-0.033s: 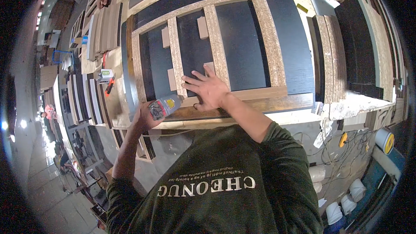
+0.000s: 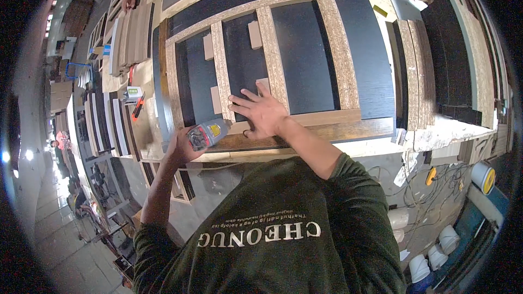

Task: Assembling wooden frame components using a pneumatic staple gun or nailer on a workbench.

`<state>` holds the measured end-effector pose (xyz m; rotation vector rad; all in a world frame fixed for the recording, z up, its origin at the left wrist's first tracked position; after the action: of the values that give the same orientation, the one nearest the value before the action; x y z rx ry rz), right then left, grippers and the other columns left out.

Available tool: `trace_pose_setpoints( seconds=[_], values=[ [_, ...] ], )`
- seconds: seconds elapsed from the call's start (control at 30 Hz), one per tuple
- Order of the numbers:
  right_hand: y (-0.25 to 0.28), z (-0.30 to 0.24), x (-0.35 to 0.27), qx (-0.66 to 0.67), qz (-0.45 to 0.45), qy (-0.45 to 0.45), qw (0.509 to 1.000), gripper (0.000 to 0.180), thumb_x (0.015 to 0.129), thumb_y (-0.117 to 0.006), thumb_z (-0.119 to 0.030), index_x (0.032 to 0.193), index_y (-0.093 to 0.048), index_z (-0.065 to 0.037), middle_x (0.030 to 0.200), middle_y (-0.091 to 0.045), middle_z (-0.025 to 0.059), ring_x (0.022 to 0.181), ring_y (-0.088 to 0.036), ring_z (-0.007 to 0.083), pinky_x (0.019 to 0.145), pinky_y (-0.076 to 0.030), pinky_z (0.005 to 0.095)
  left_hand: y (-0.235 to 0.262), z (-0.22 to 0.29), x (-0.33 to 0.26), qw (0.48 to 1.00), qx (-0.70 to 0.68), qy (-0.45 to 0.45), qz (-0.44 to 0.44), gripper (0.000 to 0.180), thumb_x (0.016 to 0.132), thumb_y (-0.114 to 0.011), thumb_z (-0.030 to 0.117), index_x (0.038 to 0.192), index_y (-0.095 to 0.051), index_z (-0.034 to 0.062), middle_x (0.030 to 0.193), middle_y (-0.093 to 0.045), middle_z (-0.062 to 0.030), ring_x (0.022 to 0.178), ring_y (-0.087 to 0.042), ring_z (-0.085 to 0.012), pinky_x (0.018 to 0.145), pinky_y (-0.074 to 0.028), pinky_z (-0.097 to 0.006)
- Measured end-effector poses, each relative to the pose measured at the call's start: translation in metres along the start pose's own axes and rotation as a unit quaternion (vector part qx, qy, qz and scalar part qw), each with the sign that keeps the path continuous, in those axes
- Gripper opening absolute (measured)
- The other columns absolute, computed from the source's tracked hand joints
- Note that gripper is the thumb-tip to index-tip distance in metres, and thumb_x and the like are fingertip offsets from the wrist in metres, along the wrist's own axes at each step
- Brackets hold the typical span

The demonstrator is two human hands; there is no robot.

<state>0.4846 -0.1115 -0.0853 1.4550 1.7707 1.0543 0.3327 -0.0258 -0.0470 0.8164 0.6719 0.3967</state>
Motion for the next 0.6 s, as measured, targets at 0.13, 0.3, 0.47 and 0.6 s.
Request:
trace_pose_setpoints(
  seconds=[0.13, 0.3, 0.47, 0.6],
  values=[
    [0.003, 0.000, -0.001, 0.011, 0.024, 0.001, 1.000, 0.076, 0.069, -0.061, -0.048, 0.135, -0.042, -0.017, 0.146, -0.034, 0.0038, 0.133, -0.035, 0.0270, 0.112, -0.013, 0.0543, 0.000, 0.032, 0.008, 0.992, 0.109, 0.029, -0.056, 0.045, 0.062, -0.078, 0.021, 0.099, -0.063, 0.0021, 0.084, -0.068, -0.0118, 0.078, -0.068, -0.0207, 0.072, -0.052, -0.032],
    [-0.001, -0.003, -0.001, -0.003, -0.014, -0.002, 1.000, 0.080, 0.071, -0.060, -0.050, 0.139, -0.035, -0.018, 0.148, -0.029, 0.0035, 0.135, -0.031, 0.0250, 0.113, -0.009, 0.0538, -0.001, 0.014, 0.000, 0.997, 0.036, 0.060, -0.018, 0.045, 0.059, -0.077, 0.028, 0.095, -0.066, 0.0027, 0.082, -0.066, -0.0197, 0.082, -0.063, -0.0370, 0.072, -0.051, -0.040],
    [-0.001, -0.002, -0.002, -0.009, -0.005, 0.000, 1.000, 0.082, 0.071, -0.059, -0.051, 0.140, -0.034, -0.015, 0.149, -0.027, 0.0035, 0.135, -0.031, 0.0250, 0.113, -0.009, 0.0532, 0.002, 0.011, -0.009, 1.000, 0.015, 0.008, 0.017, 0.044, 0.060, -0.076, 0.026, 0.095, -0.066, 0.0026, 0.082, -0.065, -0.0201, 0.082, -0.063, -0.0369, 0.072, -0.051, -0.040],
    [0.001, -0.001, -0.003, -0.025, -0.009, -0.001, 1.000, 0.083, 0.072, -0.060, -0.051, 0.141, -0.033, -0.014, 0.150, -0.027, 0.0033, 0.135, -0.031, 0.0249, 0.113, -0.009, 0.0529, 0.008, 0.027, -0.002, 0.999, 0.016, 0.027, 0.019, 0.042, 0.060, -0.076, 0.027, 0.093, -0.066, 0.0031, 0.083, -0.066, -0.0189, 0.082, -0.062, -0.0370, 0.074, -0.051, -0.039]
  ],
)
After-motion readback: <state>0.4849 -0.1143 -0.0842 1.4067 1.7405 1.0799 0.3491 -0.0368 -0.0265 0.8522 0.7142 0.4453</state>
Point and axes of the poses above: each hand's wrist, its own x-axis towards the middle knuckle, its own y-axis out of the back of the hand, z = x × y, the point moved 10 cm from there along x, towards the middle knuckle
